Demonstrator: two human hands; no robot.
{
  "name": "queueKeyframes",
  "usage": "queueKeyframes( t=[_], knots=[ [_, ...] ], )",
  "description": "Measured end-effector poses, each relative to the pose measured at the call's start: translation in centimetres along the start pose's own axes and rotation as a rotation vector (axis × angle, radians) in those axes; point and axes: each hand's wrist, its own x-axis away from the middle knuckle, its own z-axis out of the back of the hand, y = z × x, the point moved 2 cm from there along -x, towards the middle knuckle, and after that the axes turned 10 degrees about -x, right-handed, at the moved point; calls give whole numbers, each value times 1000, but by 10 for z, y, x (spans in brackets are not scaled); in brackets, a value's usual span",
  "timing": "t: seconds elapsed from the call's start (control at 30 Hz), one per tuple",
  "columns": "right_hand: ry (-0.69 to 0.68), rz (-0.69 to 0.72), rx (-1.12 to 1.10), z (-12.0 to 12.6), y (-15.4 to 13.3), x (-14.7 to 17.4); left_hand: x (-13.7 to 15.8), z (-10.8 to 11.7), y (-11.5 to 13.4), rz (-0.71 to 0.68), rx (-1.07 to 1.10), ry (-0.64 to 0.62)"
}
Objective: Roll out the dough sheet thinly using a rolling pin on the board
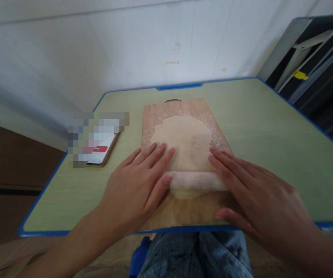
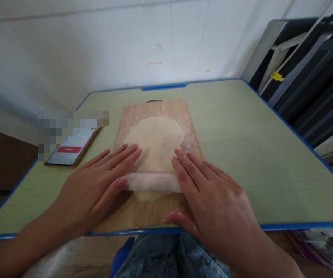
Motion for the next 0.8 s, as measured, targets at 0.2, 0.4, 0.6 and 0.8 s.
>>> queueKeyframes(
  t=[0.2, 0.4, 0.6, 0.8],
  knots=[
    [10, 1, 6, 0, -8, 14, 24, -2, 11, 5, 5, 62],
    [30, 44, -34, 2, -15, 26, 46, -6, 24, 47, -53, 132],
    [98, 141, 27, 2, -24, 43, 74, -6, 42, 21, -126, 153],
    [62, 91, -23, 1, -10, 28, 47, -1, 29, 54, -98, 69]
  ],
)
